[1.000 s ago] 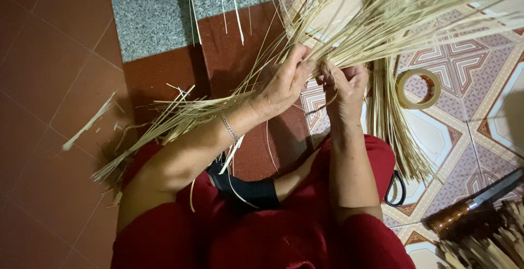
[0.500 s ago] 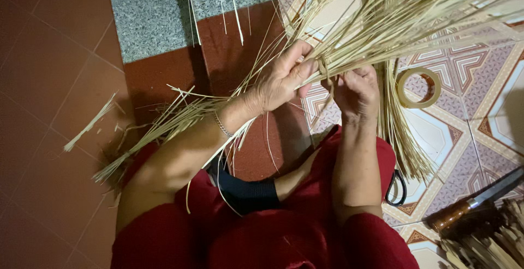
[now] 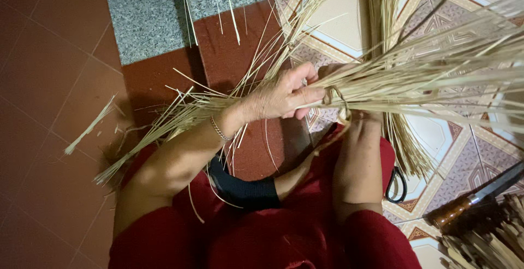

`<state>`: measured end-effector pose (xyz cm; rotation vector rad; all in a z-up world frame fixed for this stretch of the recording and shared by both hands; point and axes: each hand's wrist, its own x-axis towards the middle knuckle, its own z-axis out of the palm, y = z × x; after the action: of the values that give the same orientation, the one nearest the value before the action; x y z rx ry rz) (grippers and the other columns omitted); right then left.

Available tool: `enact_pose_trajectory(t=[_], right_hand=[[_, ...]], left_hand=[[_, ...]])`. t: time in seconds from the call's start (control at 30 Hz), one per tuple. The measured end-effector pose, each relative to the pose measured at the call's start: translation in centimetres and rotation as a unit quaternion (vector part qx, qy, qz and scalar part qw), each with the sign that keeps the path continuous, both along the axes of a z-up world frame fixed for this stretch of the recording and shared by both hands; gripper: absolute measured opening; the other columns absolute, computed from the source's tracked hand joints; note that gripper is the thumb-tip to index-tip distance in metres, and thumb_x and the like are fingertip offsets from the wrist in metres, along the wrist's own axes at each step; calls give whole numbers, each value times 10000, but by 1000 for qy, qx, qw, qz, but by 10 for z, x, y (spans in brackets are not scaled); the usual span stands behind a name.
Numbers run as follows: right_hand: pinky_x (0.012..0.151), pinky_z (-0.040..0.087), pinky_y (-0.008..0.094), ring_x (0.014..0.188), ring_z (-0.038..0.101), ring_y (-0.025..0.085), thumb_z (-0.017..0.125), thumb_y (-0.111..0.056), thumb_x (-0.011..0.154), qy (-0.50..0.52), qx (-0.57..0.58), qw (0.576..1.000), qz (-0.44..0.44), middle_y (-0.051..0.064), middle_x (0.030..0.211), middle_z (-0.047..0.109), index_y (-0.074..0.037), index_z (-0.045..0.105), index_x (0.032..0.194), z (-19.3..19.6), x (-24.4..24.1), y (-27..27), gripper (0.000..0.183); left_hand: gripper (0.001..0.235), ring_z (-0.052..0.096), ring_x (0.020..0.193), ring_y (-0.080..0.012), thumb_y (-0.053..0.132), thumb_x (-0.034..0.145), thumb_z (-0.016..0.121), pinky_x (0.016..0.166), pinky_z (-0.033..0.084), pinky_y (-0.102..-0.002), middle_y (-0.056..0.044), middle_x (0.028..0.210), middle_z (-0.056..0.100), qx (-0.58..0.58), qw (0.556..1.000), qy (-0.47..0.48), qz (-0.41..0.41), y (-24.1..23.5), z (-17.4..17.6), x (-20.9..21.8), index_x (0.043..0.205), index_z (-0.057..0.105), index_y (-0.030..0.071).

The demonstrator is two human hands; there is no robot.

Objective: The person gathers and aligns thin straw strips, then ties them into bundles using a thin strip of material. The person repeatedly picks up straw, aligns it, and secures it into a bundle.

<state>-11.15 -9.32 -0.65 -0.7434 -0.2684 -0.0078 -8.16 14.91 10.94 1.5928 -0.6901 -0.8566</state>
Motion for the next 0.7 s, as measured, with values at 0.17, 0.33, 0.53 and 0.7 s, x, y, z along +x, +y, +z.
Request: enact_pose_trajectory(t=[0.17,0.33,0.53,0.7], right_hand=[[744,508,308,841,623,176,869,-308,854,-28,-32,999,1,82,923,685,-21,700,1043,-1,-4,3,383],[713,476,285,816,593,162,880,-391,836,-49,-73,996,-7,68,888,664,-32,695,1024,9,-2,19,445],[847,580,341,887,674,164,877,-188,767,86,-89,984,-131,36,934,714,-87,715,1033,20,2,32,328],[908,553,386,882,659,187,828,-110,916,110,-50,987,-105,106,973,732,17,738,1074,23,1,29,222]], left_hand=[[287,588,583,-50,350,1082,541,451,448,-204,-28,778,661,-62,998,4,1,-4,1,-6,1097,457,76],[166,654,656,-87,163,1076,572,534,590,-228,-57,835,638,-77,997,-4,8,-5,-9,-2,1111,436,75],[119,691,725,-148,-1,1056,479,579,623,-282,-122,1001,581,-133,988,-64,44,-4,-22,14,1123,400,57],[103,582,577,-114,138,1082,471,415,499,-239,-103,857,590,-17,996,28,87,4,-15,19,1153,432,74]])
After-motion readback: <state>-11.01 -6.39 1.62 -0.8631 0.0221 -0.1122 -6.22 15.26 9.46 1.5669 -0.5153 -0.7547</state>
